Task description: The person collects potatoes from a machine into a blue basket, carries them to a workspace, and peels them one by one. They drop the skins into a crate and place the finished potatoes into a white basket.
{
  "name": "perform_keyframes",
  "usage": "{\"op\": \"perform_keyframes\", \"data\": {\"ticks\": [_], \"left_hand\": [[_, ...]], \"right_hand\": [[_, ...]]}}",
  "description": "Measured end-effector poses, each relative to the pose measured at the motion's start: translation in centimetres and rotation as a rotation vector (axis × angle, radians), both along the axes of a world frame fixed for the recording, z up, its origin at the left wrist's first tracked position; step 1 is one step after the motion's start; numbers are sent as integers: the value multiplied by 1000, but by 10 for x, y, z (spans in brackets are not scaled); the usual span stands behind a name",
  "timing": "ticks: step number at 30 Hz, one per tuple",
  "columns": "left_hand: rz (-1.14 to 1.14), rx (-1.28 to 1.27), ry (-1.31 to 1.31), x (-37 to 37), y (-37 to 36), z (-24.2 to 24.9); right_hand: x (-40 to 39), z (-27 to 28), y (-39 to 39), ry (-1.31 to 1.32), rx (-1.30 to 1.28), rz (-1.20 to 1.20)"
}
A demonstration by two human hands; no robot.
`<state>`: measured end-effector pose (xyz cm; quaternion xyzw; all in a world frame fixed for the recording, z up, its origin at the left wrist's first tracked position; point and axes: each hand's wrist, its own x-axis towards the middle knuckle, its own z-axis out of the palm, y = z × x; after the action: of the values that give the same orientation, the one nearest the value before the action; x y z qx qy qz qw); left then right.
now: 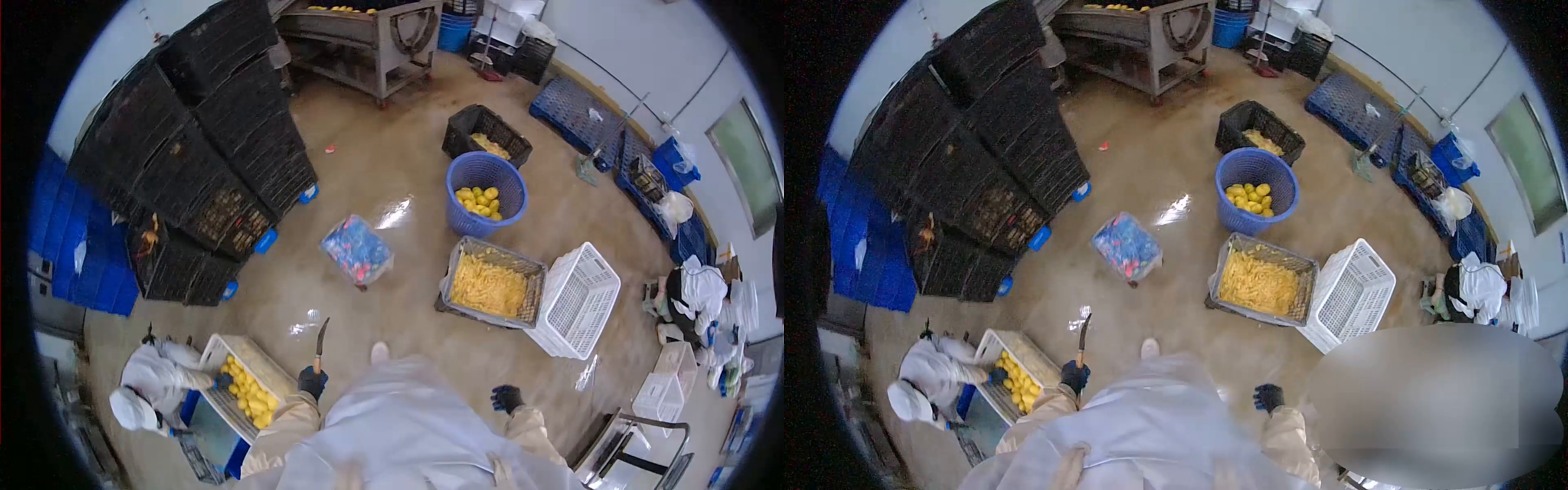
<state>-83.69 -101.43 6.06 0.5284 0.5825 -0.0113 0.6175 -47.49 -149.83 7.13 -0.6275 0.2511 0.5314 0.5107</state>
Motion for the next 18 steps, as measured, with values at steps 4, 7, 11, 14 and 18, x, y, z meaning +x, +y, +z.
{"op": "perform_keyframes", "data": {"ticks": [4,7,11,14,18], "left_hand": [[-356,421,363,52,85,-26],[-365,114,329,127,121,23],[-309,-125,89,200,158,-13],[-503,-72,36,270,170,-6],[-797,184,137,369,169,27]], "right_hand": [[-41,-40,-10,-205,7,375],[-20,15,38,-808,-38,979],[48,10,65,-722,-20,645],[81,1,91,-639,37,381],[104,-5,103,-483,87,51]]}}
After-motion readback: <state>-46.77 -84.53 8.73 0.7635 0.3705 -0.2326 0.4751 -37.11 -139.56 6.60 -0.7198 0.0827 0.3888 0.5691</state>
